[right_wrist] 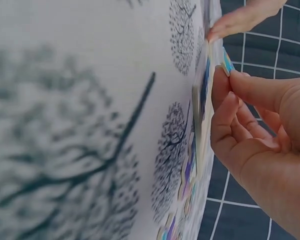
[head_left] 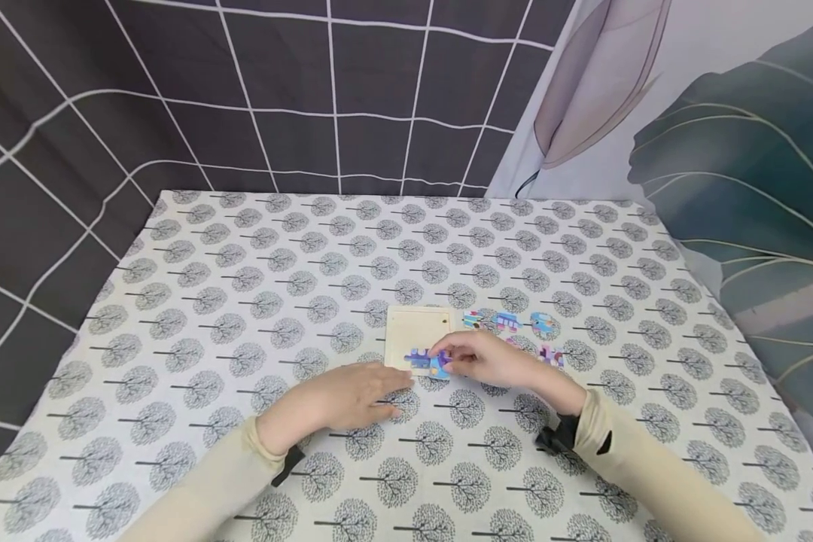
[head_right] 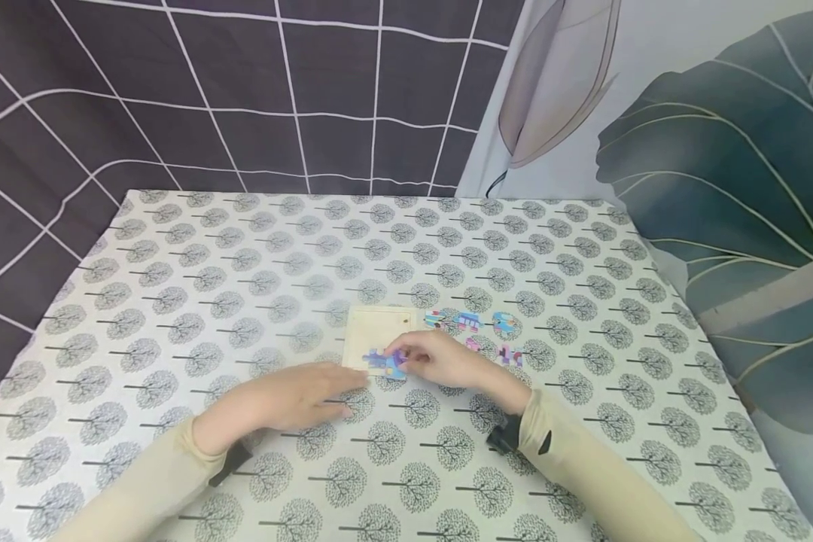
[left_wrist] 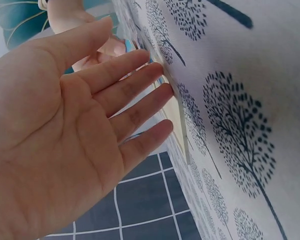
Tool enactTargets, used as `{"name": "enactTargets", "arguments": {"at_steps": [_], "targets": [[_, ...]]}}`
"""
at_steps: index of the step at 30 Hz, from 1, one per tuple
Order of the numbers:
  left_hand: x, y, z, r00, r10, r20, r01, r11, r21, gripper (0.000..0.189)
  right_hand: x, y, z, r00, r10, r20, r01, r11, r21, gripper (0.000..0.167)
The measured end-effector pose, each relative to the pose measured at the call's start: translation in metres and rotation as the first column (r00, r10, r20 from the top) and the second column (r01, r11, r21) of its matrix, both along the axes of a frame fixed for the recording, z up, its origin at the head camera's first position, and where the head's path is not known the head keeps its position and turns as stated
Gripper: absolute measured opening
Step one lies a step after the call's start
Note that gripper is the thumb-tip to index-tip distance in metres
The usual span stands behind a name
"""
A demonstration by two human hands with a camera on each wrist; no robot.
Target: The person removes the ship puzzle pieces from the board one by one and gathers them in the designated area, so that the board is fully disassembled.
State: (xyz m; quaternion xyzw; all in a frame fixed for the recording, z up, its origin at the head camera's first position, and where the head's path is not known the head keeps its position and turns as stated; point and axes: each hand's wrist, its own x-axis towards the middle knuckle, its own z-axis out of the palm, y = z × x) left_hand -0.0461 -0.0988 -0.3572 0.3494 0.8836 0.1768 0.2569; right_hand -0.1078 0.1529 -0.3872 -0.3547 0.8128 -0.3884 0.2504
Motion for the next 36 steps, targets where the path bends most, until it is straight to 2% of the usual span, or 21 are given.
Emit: {"name": "enactTargets", "arguments": {"at_steps": [6, 10, 17, 28, 36], "targets": [[-0.001, 0.003, -0.003, 0.998, -0.020, -0.052, 0.021, 1.000, 0.017, 0.050, 0.008, 0.013, -0.002, 0.998, -0.063, -0.031, 0.063, 0.998, 0.014, 0.036], [0.000, 0.004, -0.005, 0.995, -0.040, -0.087, 0.041, 0.999, 0.007, 0.051, 0.013, 0.022, -0.003, 0.992, -0.125, -0.005, 0.125, 0.992, 0.027, 0.035], [-0.003, 0.005, -0.006, 0.996, -0.032, -0.089, 0.034, 0.999, 0.021, 0.048, 0.022, 0.036, -0.005, 0.980, -0.198, 0.010, 0.197, 0.979, 0.059, 0.028], [-0.004, 0.001, -0.004, 0.991, -0.039, -0.126, 0.041, 0.999, 0.010, 0.056, 0.032, 0.048, -0.007, 0.974, -0.226, -0.005, 0.226, 0.973, 0.054, 0.026], [-0.004, 0.001, -0.004, 0.995, -0.032, -0.098, 0.032, 0.999, -0.002, 0.059, 0.039, 0.049, -0.005, 0.966, -0.255, -0.049, 0.257, 0.965, 0.059, 0.027]]}}
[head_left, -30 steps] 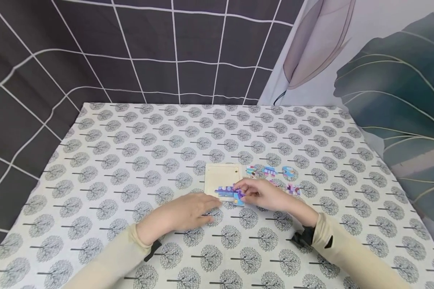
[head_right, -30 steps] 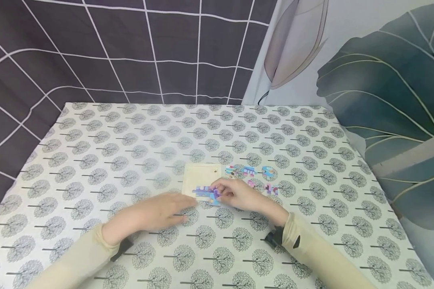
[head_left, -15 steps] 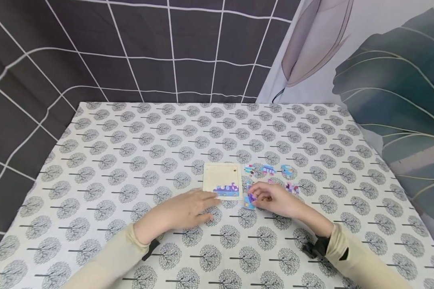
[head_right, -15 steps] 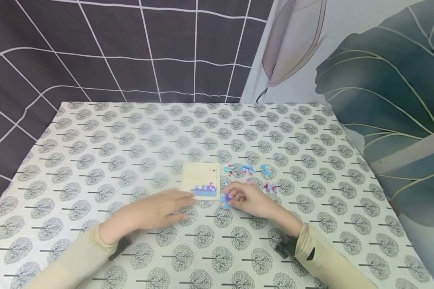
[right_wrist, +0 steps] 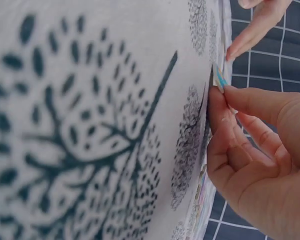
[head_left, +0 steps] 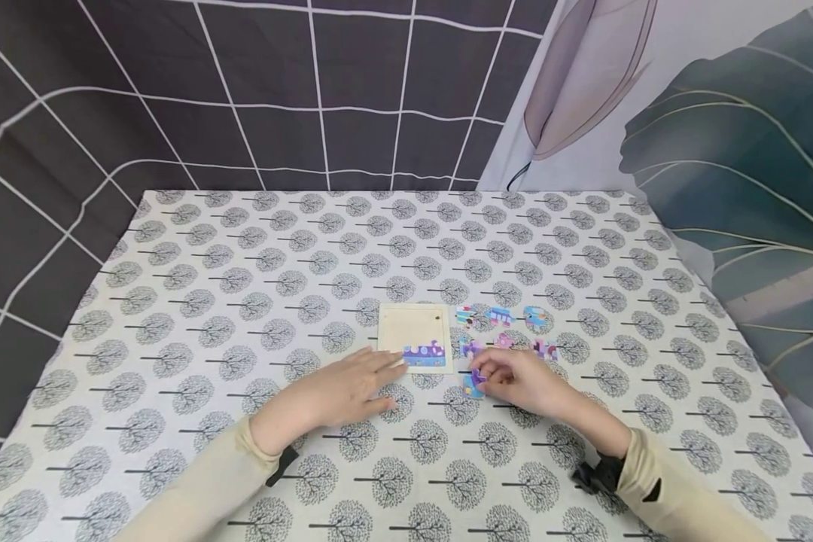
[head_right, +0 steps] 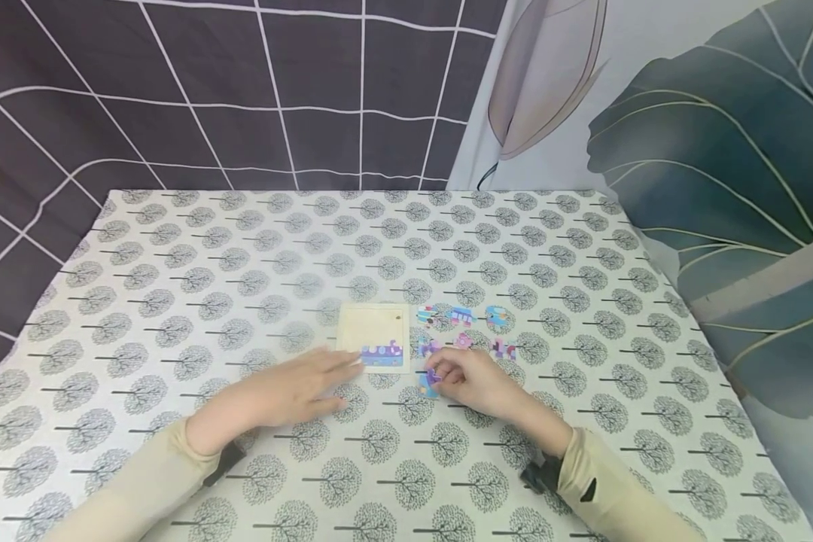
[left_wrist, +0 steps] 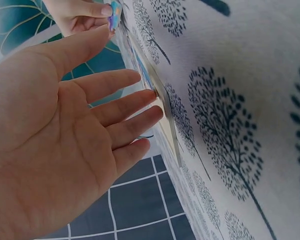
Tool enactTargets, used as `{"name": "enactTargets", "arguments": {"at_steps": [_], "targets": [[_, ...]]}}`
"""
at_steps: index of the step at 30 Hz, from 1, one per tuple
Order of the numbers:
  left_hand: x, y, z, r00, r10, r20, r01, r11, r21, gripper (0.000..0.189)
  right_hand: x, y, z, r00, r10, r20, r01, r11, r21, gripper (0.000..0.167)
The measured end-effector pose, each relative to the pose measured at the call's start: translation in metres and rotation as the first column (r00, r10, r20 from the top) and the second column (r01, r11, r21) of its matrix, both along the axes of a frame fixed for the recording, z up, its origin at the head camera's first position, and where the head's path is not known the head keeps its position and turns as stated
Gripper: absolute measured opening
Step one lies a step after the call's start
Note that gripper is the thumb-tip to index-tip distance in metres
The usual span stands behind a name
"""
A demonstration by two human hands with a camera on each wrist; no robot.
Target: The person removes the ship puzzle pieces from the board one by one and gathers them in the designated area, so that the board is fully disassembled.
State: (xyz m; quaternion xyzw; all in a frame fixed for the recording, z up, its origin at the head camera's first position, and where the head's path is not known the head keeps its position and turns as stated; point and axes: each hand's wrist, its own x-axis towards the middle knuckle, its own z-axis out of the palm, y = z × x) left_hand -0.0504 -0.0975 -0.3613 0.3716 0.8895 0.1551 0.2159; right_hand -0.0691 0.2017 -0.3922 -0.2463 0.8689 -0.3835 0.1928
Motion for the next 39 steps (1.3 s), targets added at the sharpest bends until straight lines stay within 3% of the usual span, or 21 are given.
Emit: {"name": "enactTargets", "arguments": {"at_steps": [14, 25, 36, 39], "targets": [[0.001, 0.002, -0.001, 1.000, 0.004, -0.009, -0.004, 0.999, -0.031, 0.060, 0.002, -0.001, -0.001, 0.988, -0.014, -0.153, 0.029, 0.995, 0.095, 0.026], [0.002, 0.002, -0.002, 1.000, -0.004, -0.018, 0.003, 1.000, -0.029, 0.058, 0.001, -0.008, 0.004, 0.994, -0.056, -0.090, 0.067, 0.989, 0.131, 0.025], [0.001, 0.012, -0.002, 0.999, -0.013, -0.051, 0.013, 1.000, -0.005, 0.049, 0.002, -0.012, 0.002, 0.973, -0.059, -0.222, 0.091, 0.987, 0.136, 0.021], [0.001, 0.017, -0.003, 0.995, -0.037, -0.089, 0.034, 0.999, -0.038, 0.051, 0.000, -0.013, 0.002, 0.962, -0.063, -0.265, 0.101, 0.986, 0.135, 0.021]]}}
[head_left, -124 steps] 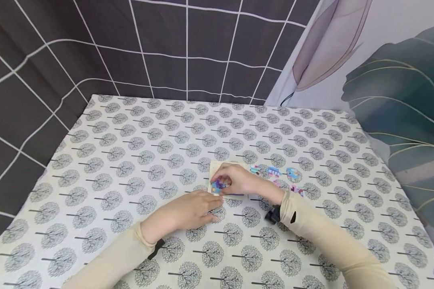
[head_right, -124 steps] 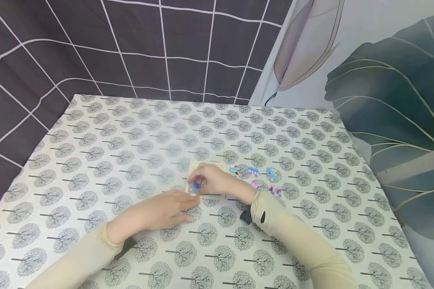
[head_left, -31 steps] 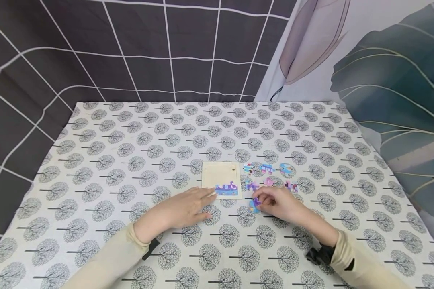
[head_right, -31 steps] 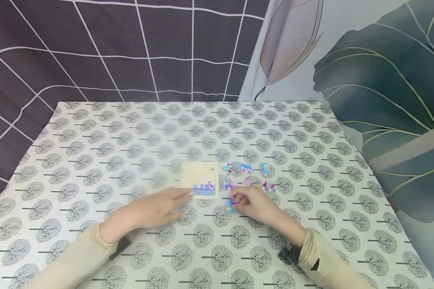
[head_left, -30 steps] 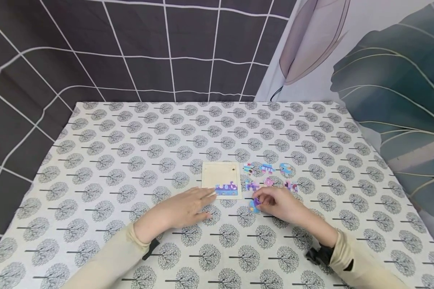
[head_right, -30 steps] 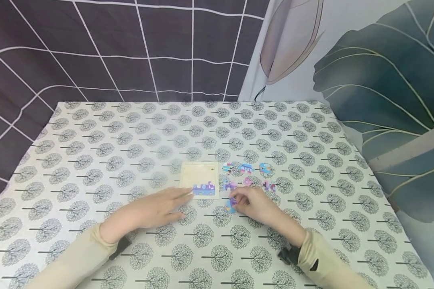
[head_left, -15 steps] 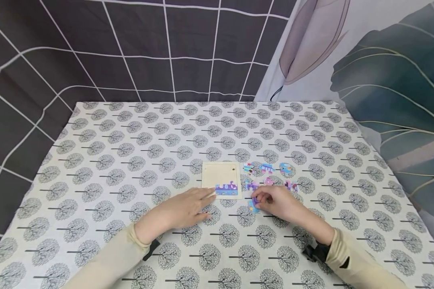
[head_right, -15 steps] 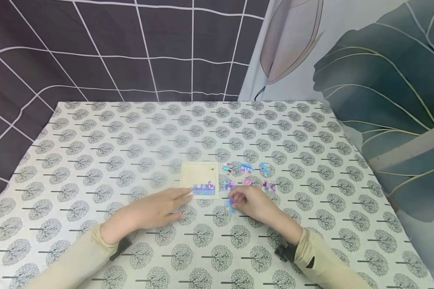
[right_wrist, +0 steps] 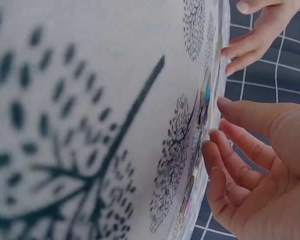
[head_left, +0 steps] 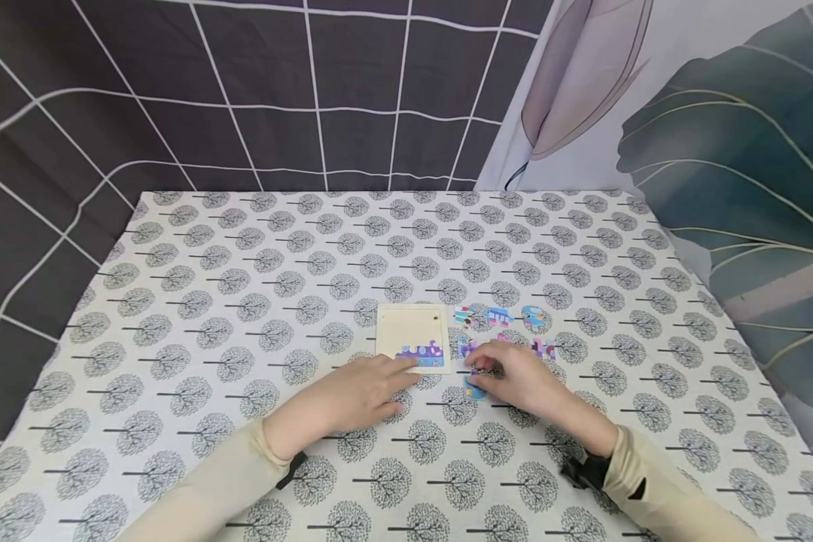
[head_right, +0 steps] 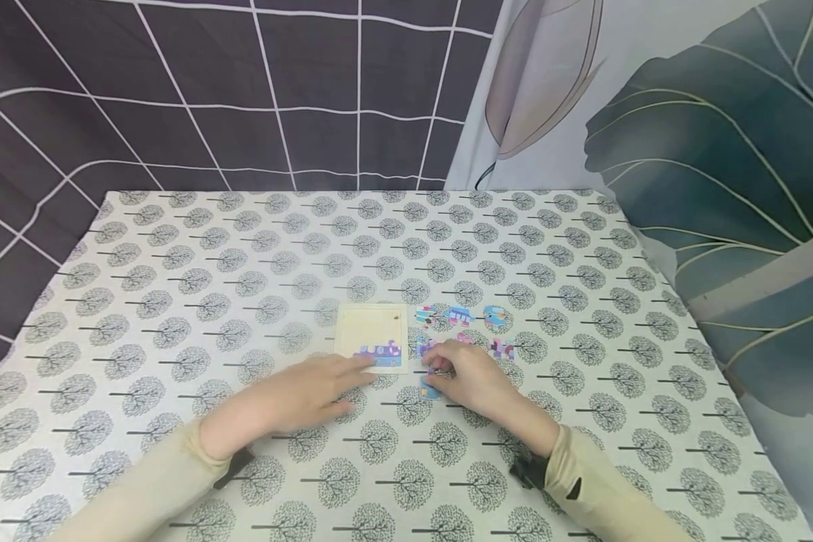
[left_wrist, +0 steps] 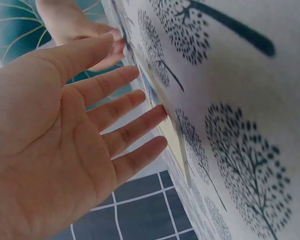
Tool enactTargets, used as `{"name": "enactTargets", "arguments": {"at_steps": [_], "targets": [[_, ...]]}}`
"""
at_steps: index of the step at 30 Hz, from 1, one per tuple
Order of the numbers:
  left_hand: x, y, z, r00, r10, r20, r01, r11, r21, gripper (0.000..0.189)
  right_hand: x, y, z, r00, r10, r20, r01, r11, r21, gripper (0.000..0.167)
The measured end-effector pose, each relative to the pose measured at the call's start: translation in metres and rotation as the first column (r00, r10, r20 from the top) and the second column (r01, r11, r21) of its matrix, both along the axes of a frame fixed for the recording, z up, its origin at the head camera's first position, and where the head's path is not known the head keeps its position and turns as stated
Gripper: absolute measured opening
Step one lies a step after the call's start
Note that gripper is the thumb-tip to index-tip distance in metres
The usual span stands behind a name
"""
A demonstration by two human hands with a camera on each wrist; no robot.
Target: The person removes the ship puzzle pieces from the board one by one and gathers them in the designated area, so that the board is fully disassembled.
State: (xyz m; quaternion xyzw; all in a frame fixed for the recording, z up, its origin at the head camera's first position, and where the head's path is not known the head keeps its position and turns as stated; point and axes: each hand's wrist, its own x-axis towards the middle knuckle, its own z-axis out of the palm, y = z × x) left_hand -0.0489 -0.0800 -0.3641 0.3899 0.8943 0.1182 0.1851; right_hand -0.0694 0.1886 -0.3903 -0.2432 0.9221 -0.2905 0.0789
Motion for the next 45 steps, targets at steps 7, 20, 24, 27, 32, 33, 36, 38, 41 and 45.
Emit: {"name": "enactTargets", "arguments": {"at_steps": [7, 20, 24, 27, 32, 33, 36, 38, 41, 45], "targets": [[0.001, 0.011, -0.003, 0.988, -0.039, -0.152, 0.020, 0.992, -0.124, 0.051, -0.010, -0.013, 0.004, 0.999, 0.019, -0.047, -0.018, 1.000, 0.003, 0.020], [-0.001, 0.015, -0.005, 0.993, -0.045, -0.110, 0.035, 0.995, -0.095, 0.050, -0.033, -0.040, 0.017, 0.987, 0.134, 0.085, -0.130, 0.990, -0.052, 0.026], [-0.002, 0.016, -0.005, 0.994, -0.041, -0.105, 0.031, 0.995, -0.096, 0.050, -0.036, -0.046, 0.017, 0.986, 0.136, 0.096, -0.133, 0.990, -0.036, 0.029], [-0.001, 0.016, -0.005, 0.994, -0.038, -0.104, 0.027, 0.994, -0.103, 0.051, -0.039, -0.052, 0.013, 0.985, 0.144, 0.091, -0.143, 0.990, -0.018, 0.030], [0.001, 0.017, -0.007, 0.995, -0.030, -0.093, 0.019, 0.993, -0.114, 0.053, -0.043, -0.061, 0.007, 0.972, 0.204, 0.114, -0.201, 0.979, -0.037, 0.029], [0.001, 0.017, -0.007, 0.995, -0.028, -0.091, 0.017, 0.993, -0.115, 0.053, -0.044, -0.063, 0.006, 0.968, 0.215, 0.126, -0.211, 0.976, -0.043, 0.029], [0.001, 0.017, -0.007, 0.996, -0.022, -0.088, 0.012, 0.993, -0.119, 0.054, -0.047, -0.068, 0.005, 0.960, 0.238, 0.149, -0.234, 0.971, -0.041, 0.030], [0.001, 0.017, -0.008, 0.996, -0.019, -0.085, 0.009, 0.993, -0.122, 0.055, -0.049, -0.071, 0.006, 0.956, 0.245, 0.164, -0.242, 0.970, -0.035, 0.031], [0.002, 0.017, -0.008, 0.996, -0.020, -0.090, 0.008, 0.992, -0.130, 0.056, -0.052, -0.076, 0.007, 0.949, 0.257, 0.181, -0.260, 0.966, -0.009, 0.032], [0.003, 0.019, -0.009, 0.994, -0.029, -0.109, 0.014, 0.990, -0.143, 0.057, -0.056, -0.081, 0.011, 0.939, 0.263, 0.222, -0.277, 0.960, 0.037, 0.026]]}}
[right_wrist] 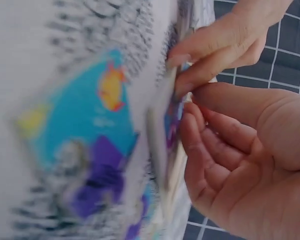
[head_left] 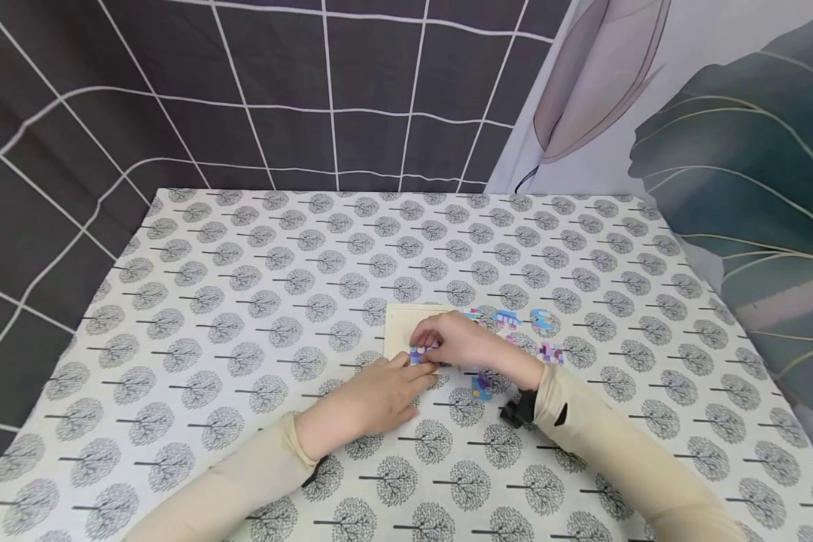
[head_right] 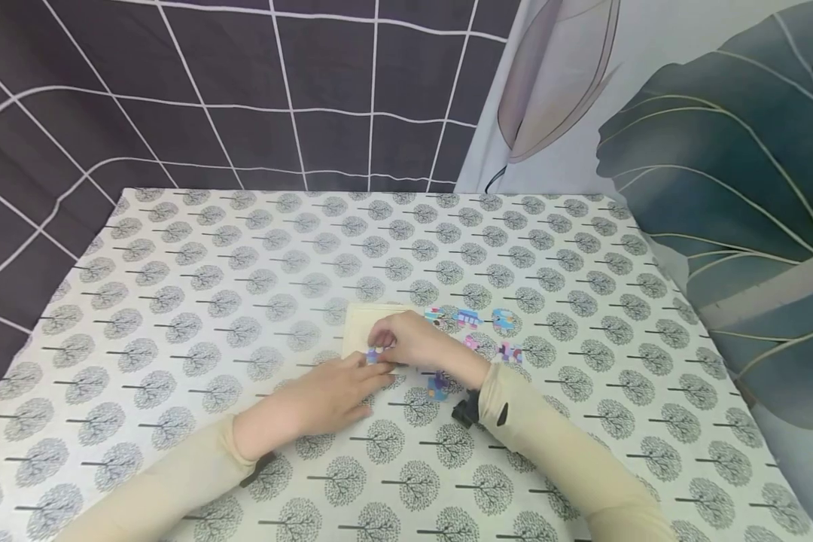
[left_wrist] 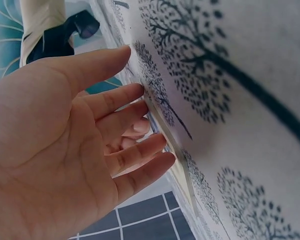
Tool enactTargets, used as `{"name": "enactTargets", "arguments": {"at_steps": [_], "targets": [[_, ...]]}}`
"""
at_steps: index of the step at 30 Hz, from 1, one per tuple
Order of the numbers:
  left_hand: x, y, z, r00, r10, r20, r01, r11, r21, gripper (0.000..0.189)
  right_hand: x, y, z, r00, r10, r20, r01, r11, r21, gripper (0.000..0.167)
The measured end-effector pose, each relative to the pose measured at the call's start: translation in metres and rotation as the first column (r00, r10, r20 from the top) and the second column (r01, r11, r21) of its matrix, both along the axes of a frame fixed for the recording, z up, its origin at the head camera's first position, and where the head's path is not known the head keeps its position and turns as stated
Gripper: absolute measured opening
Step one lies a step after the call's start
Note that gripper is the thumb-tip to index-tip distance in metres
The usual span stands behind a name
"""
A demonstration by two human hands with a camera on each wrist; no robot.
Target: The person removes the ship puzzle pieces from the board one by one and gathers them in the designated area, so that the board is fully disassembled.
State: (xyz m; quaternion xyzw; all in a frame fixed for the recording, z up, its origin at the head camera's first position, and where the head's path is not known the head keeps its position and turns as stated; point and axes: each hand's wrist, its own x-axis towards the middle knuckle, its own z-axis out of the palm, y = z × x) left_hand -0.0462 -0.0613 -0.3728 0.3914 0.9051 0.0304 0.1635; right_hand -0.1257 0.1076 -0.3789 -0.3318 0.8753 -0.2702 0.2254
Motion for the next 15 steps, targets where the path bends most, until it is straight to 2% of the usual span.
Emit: {"name": "enactTargets", "arguments": {"at_steps": [5, 8, 12, 15], "targets": [[0.001, 0.001, -0.001, 0.999, -0.016, -0.030, 0.016, 1.000, -0.014, 0.060, -0.006, -0.011, 0.009, 0.999, -0.004, 0.048, -0.003, 0.989, 0.147, 0.021], [0.000, 0.002, -0.001, 1.000, -0.017, -0.026, 0.017, 1.000, -0.012, 0.060, -0.010, -0.015, 0.012, 0.996, -0.013, 0.088, -0.006, 0.978, 0.206, 0.022], [0.000, 0.002, 0.000, 1.000, -0.011, -0.003, 0.011, 1.000, -0.002, 0.061, -0.011, -0.014, 0.011, 0.993, -0.017, 0.118, -0.007, 0.981, 0.195, 0.022], [0.000, 0.001, 0.002, 1.000, -0.005, 0.017, 0.005, 1.000, -0.004, 0.061, -0.011, -0.009, 0.005, 0.993, 0.004, 0.115, -0.017, 0.994, 0.110, 0.023]]}}
